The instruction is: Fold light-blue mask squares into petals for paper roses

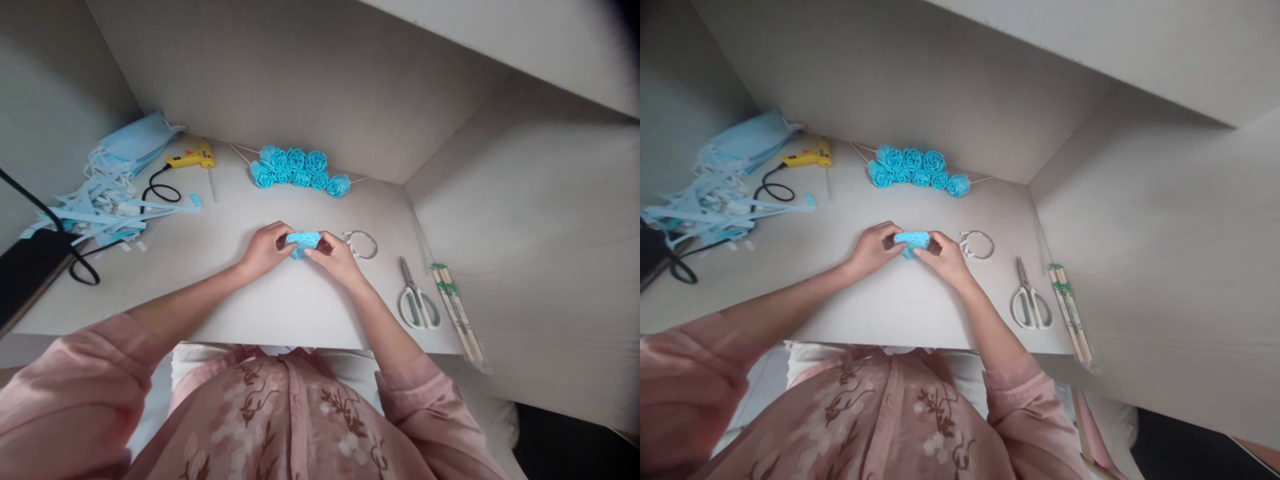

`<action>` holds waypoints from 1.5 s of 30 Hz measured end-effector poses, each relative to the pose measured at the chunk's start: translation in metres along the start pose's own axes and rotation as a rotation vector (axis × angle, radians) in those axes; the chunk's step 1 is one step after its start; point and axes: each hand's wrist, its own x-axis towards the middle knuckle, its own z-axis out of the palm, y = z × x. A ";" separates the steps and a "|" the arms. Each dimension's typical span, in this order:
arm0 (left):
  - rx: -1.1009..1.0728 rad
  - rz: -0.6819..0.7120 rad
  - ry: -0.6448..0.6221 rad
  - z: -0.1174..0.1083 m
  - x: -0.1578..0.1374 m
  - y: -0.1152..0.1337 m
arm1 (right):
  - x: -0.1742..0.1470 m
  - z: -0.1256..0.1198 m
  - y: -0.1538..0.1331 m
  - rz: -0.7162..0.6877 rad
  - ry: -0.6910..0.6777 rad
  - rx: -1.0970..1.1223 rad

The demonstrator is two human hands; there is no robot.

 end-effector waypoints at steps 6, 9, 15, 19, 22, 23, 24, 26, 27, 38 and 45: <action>0.011 -0.019 -0.099 -0.003 0.003 0.001 | 0.000 0.001 0.002 -0.036 0.022 -0.086; -0.126 -0.076 -0.353 -0.019 0.011 -0.003 | 0.001 0.000 0.005 -0.040 0.026 -0.070; -0.382 -0.142 -0.581 -0.043 0.023 -0.015 | 0.002 -0.001 0.006 -0.032 0.019 -0.085; -0.474 -0.211 -0.542 -0.039 0.022 -0.021 | 0.001 -0.001 0.005 -0.044 0.008 -0.074; -0.463 -0.230 -0.498 -0.034 0.020 -0.021 | 0.001 -0.001 0.005 -0.043 0.008 -0.064; -0.447 -0.229 -0.487 -0.033 0.020 -0.021 | 0.001 -0.001 0.005 -0.043 0.007 -0.060; -0.431 -0.226 -0.479 -0.033 0.019 -0.021 | 0.001 -0.001 0.005 -0.043 0.005 -0.057; -0.411 -0.222 -0.464 -0.031 0.019 -0.020 | 0.001 -0.001 0.005 -0.043 0.002 -0.053; -0.407 -0.221 -0.459 -0.031 0.019 -0.020 | 0.001 -0.001 0.005 -0.043 0.002 -0.050; -0.420 -0.237 -0.359 -0.020 0.017 -0.020 | 0.000 0.000 0.006 -0.009 0.014 -0.092; -0.397 -0.205 -0.361 -0.025 0.015 -0.010 | 0.000 0.002 0.006 -0.006 0.033 -0.110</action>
